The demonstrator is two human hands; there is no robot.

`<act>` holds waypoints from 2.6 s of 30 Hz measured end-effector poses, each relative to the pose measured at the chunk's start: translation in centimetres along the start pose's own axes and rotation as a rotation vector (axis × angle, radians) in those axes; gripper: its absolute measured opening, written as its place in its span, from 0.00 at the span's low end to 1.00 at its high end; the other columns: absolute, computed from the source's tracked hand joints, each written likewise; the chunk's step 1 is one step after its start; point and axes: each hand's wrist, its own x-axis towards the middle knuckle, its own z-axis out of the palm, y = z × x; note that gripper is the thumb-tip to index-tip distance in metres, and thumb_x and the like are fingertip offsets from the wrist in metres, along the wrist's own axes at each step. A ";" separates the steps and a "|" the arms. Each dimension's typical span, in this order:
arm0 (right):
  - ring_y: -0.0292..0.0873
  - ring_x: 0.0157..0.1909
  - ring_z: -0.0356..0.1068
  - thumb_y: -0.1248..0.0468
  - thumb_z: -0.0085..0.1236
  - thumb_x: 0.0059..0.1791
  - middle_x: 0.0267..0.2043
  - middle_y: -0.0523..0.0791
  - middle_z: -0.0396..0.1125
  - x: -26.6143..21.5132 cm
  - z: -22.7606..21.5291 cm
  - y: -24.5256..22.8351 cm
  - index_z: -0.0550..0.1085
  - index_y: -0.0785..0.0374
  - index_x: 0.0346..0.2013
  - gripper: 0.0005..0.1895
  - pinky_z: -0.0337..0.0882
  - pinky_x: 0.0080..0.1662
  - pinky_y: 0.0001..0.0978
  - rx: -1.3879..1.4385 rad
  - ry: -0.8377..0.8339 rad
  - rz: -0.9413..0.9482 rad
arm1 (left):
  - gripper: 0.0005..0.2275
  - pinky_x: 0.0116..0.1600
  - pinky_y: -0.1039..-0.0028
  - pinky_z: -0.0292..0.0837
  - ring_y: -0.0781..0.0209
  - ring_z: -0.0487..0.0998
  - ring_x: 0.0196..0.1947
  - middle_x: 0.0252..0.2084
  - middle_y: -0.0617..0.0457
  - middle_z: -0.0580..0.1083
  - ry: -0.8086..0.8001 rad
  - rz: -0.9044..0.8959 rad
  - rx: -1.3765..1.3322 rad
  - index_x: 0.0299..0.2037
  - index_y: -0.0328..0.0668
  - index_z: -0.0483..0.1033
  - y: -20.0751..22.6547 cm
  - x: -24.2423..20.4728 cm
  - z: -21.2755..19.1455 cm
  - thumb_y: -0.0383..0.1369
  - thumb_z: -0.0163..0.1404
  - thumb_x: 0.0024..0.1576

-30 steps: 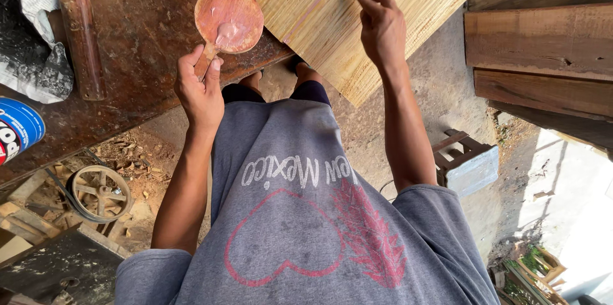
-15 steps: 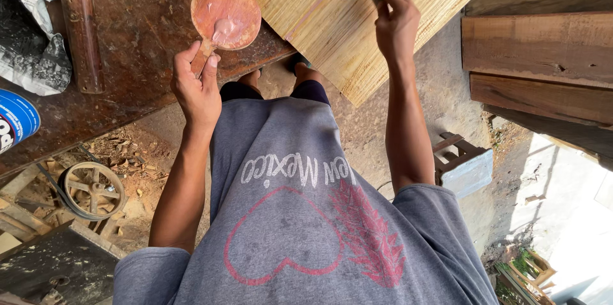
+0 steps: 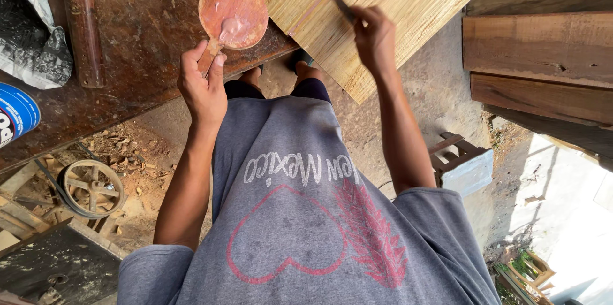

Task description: The person uses a putty knife to scoop pink filler from a wooden scoop and applies it into a groove on a wooden board. The person repeatedly scoops and spreads the filler along the groove.

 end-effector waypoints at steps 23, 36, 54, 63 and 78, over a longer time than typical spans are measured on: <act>0.43 0.25 0.70 0.72 0.51 0.55 0.51 0.52 0.70 -2.9 0.7 -4.0 0.77 0.63 0.58 0.17 0.71 0.21 0.33 -0.390 0.018 0.027 | 0.14 0.59 0.66 0.77 0.53 0.80 0.54 0.54 0.38 0.76 -0.002 -0.027 -0.052 0.60 0.24 0.69 -0.3 -0.8 -0.7 0.26 0.54 0.69; 0.48 0.39 0.76 0.71 0.57 0.53 0.55 0.51 0.68 -3.6 0.7 -6.8 0.78 0.55 0.58 0.19 0.78 0.38 0.42 -0.299 -0.176 0.013 | 0.14 0.59 0.65 0.76 0.52 0.81 0.53 0.53 0.39 0.77 -0.026 -0.023 -0.026 0.60 0.26 0.70 0.0 -0.6 0.3 0.28 0.55 0.69; 0.40 0.40 0.75 0.71 0.55 0.55 0.50 0.47 0.73 -2.4 0.6 -2.9 0.81 0.58 0.54 0.15 0.80 0.40 0.30 -0.239 -0.073 -0.065 | 0.14 0.60 0.66 0.76 0.53 0.81 0.53 0.53 0.39 0.77 -0.006 -0.071 -0.056 0.59 0.25 0.70 -0.7 -1.4 -0.5 0.28 0.54 0.68; 0.41 0.41 0.76 0.75 0.52 0.55 0.51 0.49 0.74 -1.3 -0.9 -2.2 0.79 0.62 0.54 0.15 0.81 0.40 0.29 -0.078 0.006 0.066 | 0.15 0.60 0.66 0.75 0.54 0.80 0.54 0.53 0.39 0.77 0.000 -0.057 -0.096 0.60 0.26 0.69 -0.3 -1.3 -0.4 0.29 0.54 0.69; 0.46 0.41 0.77 0.72 0.56 0.53 0.52 0.50 0.71 -5.8 4.6 -8.8 0.76 0.64 0.59 0.19 0.81 0.43 0.37 -0.056 0.052 0.067 | 0.14 0.59 0.64 0.75 0.50 0.81 0.54 0.53 0.38 0.77 -0.022 -0.004 -0.041 0.60 0.26 0.70 -0.3 -1.5 -0.1 0.28 0.55 0.69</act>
